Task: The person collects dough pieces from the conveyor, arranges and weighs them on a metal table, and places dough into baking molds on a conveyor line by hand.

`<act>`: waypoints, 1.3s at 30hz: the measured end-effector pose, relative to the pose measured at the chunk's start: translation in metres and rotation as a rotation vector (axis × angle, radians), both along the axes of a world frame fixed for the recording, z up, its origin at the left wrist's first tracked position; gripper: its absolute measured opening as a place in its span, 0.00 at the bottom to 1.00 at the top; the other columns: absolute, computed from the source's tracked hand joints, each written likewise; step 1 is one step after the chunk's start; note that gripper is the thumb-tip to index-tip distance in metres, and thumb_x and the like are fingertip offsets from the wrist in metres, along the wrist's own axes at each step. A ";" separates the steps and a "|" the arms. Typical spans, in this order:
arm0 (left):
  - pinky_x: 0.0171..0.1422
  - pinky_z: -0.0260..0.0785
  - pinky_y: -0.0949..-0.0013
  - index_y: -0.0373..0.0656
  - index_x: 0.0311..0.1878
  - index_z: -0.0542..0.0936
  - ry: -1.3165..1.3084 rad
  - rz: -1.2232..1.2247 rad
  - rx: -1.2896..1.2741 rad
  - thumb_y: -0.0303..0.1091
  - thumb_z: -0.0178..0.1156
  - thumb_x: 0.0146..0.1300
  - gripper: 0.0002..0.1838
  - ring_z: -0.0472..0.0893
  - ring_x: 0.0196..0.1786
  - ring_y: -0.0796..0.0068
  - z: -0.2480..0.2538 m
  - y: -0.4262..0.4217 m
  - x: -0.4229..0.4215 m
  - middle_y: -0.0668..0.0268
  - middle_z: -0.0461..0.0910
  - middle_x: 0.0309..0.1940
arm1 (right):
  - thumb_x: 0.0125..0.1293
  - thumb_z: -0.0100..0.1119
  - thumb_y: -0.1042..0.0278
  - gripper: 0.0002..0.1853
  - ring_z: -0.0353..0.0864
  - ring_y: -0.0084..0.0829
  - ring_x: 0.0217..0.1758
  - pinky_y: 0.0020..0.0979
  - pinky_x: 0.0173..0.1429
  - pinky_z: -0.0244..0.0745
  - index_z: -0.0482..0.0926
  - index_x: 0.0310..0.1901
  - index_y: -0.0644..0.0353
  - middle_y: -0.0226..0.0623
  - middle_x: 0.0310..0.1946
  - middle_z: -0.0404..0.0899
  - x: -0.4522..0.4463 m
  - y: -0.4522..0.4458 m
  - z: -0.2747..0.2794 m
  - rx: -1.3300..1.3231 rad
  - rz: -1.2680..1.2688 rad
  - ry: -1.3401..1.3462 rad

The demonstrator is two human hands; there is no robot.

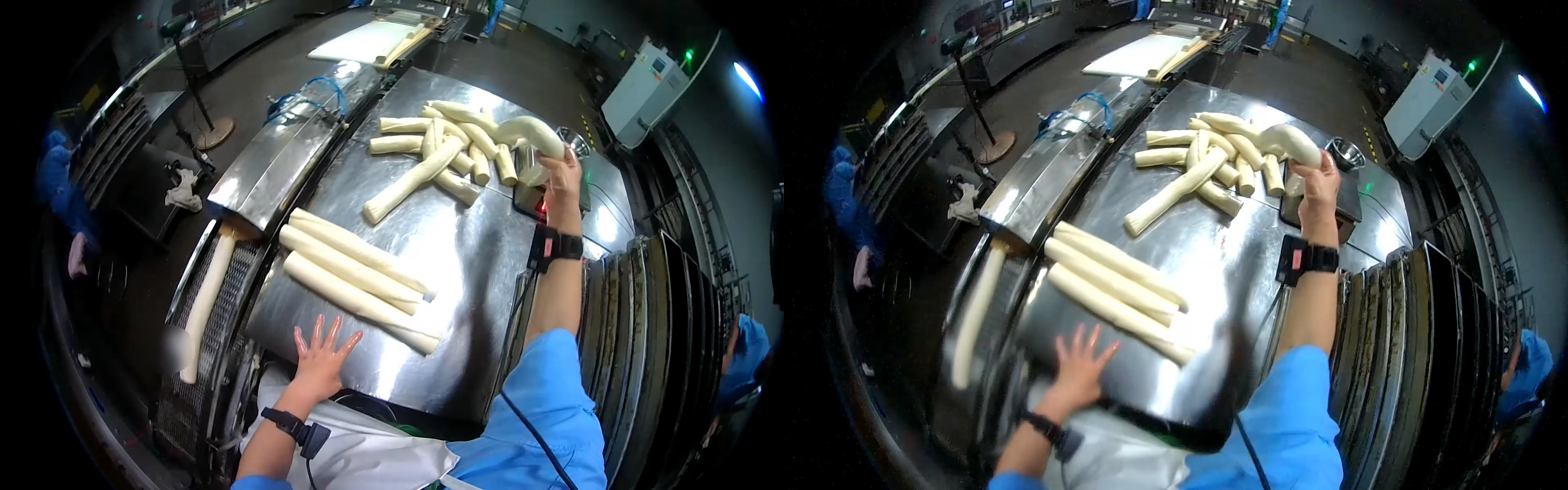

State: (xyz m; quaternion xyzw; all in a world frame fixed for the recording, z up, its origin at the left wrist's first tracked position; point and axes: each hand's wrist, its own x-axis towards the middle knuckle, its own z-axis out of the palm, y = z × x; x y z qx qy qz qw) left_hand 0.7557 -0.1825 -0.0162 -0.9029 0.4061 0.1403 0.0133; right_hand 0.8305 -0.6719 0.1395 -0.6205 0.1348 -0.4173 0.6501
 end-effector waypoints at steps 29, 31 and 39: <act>0.77 0.35 0.45 0.52 0.73 0.56 0.111 0.285 -0.373 0.39 0.74 0.39 0.55 0.41 0.76 0.40 0.015 0.077 0.026 0.47 0.43 0.75 | 0.47 0.61 0.66 0.42 0.35 0.66 0.76 0.66 0.72 0.38 0.56 0.67 0.58 0.61 0.72 0.41 0.052 0.015 -0.088 -0.980 -0.593 0.732; 0.78 0.37 0.49 0.43 0.73 0.54 -0.085 0.537 -0.394 0.36 0.71 0.46 0.51 0.42 0.76 0.42 0.002 0.145 0.033 0.45 0.43 0.74 | 0.47 0.63 0.64 0.43 0.37 0.66 0.75 0.66 0.71 0.41 0.56 0.66 0.58 0.62 0.72 0.42 0.053 0.017 -0.097 -1.040 -0.597 0.749; 0.56 0.69 0.50 0.39 0.49 0.80 -0.281 1.127 -0.211 0.46 0.64 0.56 0.23 0.77 0.53 0.46 0.021 0.321 -0.029 0.48 0.78 0.52 | 0.50 0.60 0.69 0.38 0.36 0.59 0.77 0.59 0.75 0.38 0.59 0.66 0.60 0.59 0.72 0.43 0.033 -0.011 -0.115 -0.976 -0.606 0.939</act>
